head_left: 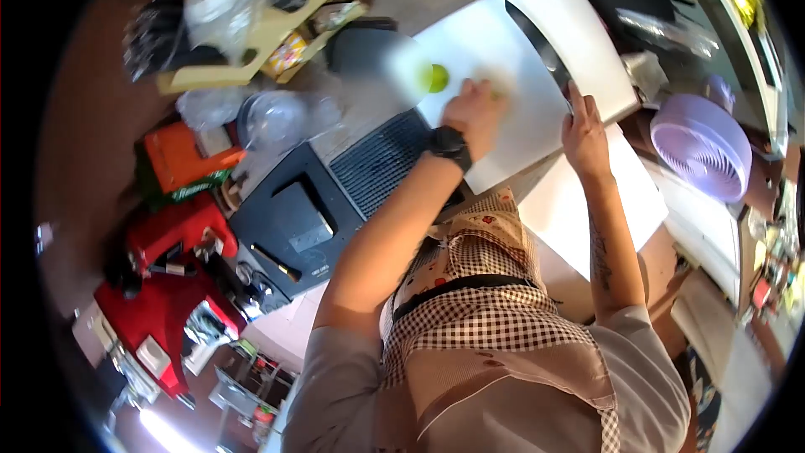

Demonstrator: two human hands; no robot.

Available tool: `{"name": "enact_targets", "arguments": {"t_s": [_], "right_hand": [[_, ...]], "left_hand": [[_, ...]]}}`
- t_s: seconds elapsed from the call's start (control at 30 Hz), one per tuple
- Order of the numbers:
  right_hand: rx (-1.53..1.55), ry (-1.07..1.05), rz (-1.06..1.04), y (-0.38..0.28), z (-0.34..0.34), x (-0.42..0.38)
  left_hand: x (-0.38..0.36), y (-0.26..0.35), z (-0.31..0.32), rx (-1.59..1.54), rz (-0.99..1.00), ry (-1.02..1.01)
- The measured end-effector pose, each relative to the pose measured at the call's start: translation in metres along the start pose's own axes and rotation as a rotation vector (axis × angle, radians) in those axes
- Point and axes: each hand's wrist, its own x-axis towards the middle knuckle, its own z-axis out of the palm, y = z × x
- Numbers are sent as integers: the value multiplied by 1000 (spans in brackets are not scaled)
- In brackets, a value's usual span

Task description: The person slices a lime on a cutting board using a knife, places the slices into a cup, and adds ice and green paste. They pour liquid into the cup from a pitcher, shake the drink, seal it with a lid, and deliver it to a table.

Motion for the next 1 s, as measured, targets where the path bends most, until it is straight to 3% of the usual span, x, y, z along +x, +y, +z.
{"name": "enact_targets", "arguments": {"t_s": [0.07, 0.13, 0.23, 0.27, 0.33, 0.37, 0.4, 0.43, 0.47, 0.57, 0.7, 0.77, 0.87, 1.0], "right_hand": [[-17, 6, -102, 8, 13, 23], [-79, 1, -201, 14, 24, 40], [-293, -149, -66, -33, -6, 54], [-111, -113, -185, -58, -15, 64], [290, -138, -348, -124, -21, 82], [212, -98, -483, -169, -22, 85], [395, -306, -533, -218, -33, 92], [367, -354, -600, -256, -29, 95], [303, -316, -730, -286, -14, 97], [169, -283, -872, -344, 30, 108], [348, -436, -681, -354, -8, 113], [416, -136, -707, -321, -26, 117], [508, -275, -530, -285, -54, 119], [383, -339, -464, -238, -39, 111]], "left_hand": [[6, 4, 11, -33, 14, 110], [2, 12, -3, 22, 41, 72], [2, 22, -12, 151, 63, -100], [-8, 22, -14, 54, 11, -52], [-6, 11, 39, -10, -60, 172], [-16, 0, 46, -158, -42, 149], [-24, -7, 53, -210, -40, 196], [-32, -13, 60, -262, -36, 243], [-73, -14, 20, -216, -107, 140], [-140, -27, 1, -256, -242, 272], [-220, -55, -43, -266, -402, 509], [-241, -67, -82, -211, -436, 676], [-233, -97, -137, -177, -358, 894], [-194, -127, -153, -128, -286, 864]]}}
